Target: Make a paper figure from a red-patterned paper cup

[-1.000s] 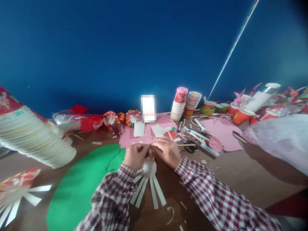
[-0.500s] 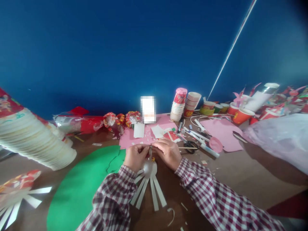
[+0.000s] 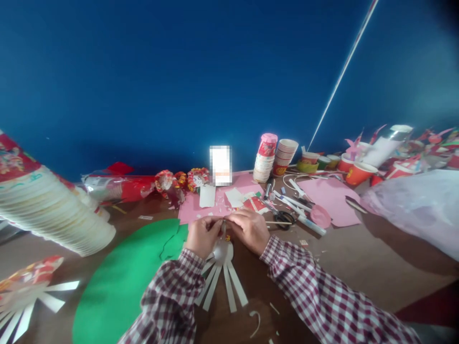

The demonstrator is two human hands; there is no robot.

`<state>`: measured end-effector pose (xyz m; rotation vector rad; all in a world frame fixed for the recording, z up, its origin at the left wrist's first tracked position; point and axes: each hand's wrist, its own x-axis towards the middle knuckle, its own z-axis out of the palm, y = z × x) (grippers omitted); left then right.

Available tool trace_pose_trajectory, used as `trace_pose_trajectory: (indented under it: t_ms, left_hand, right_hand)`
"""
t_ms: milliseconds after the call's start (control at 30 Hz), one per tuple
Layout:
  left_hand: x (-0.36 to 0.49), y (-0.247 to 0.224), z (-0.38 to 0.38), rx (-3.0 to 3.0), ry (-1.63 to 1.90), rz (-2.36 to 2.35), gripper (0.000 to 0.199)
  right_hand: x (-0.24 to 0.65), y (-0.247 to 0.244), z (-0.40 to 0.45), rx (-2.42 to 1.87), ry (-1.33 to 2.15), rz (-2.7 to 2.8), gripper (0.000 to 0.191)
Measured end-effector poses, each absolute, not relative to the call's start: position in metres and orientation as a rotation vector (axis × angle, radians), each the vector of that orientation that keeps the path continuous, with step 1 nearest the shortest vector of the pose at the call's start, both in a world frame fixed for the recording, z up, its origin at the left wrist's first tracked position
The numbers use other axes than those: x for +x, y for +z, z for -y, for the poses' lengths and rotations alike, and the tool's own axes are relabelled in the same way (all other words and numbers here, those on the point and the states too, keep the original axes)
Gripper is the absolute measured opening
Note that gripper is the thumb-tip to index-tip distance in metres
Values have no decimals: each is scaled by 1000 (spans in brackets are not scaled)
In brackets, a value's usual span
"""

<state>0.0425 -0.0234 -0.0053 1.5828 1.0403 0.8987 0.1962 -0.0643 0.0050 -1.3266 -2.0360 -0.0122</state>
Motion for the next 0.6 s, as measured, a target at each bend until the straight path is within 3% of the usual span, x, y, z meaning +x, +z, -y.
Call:
trace_pose_trajectory:
  t_ms: [433,600]
  left_hand:
    - [39,5,26,1587,879,-1122,38]
    - [40,1,25,1499,860,-1086,33]
  right_hand:
    - [197,6,62,-1277,-69,2072,21]
    - [197,4,60,-1245,-103,2098,20]
